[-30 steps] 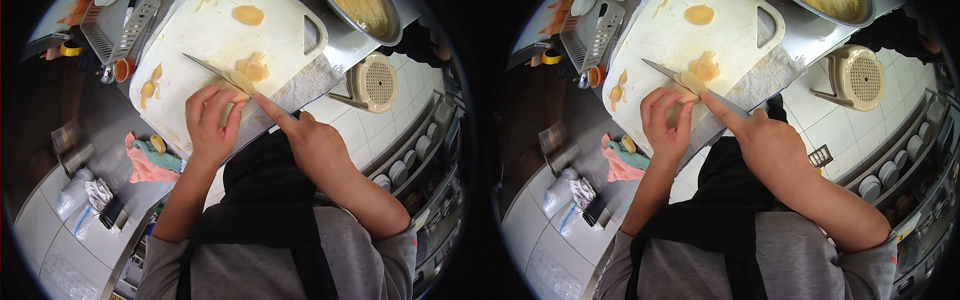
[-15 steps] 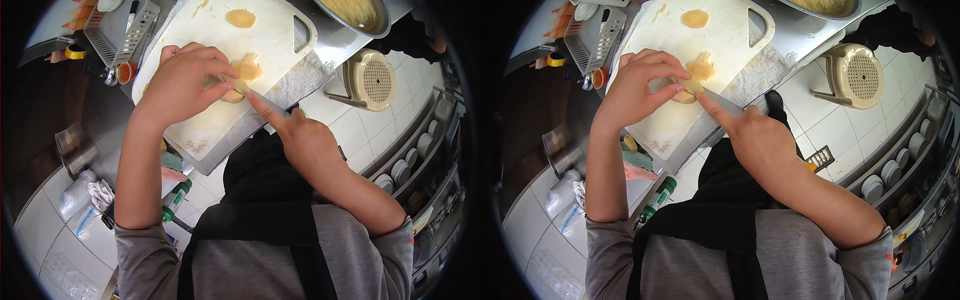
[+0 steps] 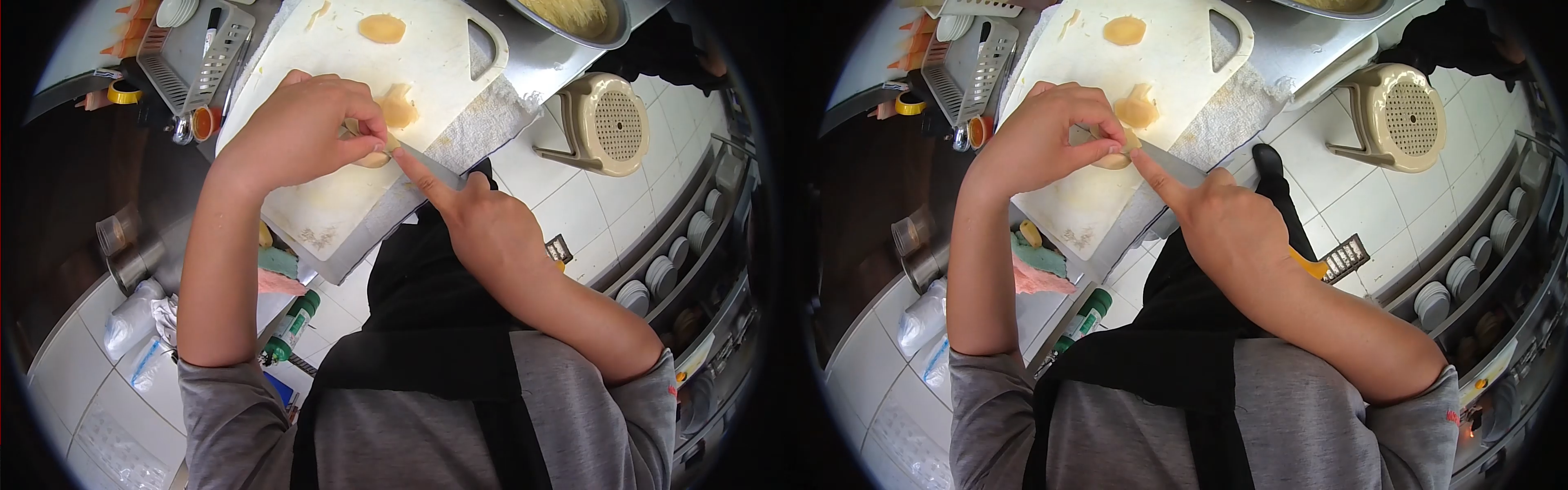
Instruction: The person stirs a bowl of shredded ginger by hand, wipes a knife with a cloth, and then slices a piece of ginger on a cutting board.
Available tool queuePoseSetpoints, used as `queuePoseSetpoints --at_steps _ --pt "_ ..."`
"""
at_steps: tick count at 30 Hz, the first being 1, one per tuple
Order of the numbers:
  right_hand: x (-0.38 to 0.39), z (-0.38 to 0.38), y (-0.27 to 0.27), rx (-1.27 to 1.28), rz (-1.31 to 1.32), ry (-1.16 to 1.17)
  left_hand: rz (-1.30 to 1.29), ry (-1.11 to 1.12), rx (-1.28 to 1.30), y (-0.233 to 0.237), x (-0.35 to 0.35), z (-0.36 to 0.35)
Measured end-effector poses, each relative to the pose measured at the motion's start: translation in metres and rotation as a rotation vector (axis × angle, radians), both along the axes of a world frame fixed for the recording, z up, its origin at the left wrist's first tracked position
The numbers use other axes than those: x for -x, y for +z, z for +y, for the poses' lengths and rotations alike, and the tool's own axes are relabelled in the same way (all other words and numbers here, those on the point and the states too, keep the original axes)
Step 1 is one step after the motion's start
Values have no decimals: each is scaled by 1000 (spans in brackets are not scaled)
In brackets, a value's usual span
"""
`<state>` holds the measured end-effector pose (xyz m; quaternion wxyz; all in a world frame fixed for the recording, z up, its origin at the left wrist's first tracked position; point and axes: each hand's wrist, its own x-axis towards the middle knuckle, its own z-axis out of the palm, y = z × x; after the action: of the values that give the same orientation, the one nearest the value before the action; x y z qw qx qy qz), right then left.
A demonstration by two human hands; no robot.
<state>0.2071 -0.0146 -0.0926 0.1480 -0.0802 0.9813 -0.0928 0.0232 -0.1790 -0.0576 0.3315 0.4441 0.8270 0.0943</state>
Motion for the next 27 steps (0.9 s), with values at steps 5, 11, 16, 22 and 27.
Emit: queuePoseSetpoints --at_steps 5,11,16,22,27 --pt "-6 -7 -13 -76 64 -34 -134 255 -166 -14 3 -13" --pt "-7 -11 -14 -149 104 -24 -73 59 -94 -17 20 -17" --pt "-6 -12 -12 -193 92 -9 -137 -20 -81 -18 24 -20" --pt "-6 -12 -12 -188 79 -12 -187 17 -47 -11 17 -18" --pt "-7 -12 -14 -182 102 -19 -169 25 -54 -13 15 -17"
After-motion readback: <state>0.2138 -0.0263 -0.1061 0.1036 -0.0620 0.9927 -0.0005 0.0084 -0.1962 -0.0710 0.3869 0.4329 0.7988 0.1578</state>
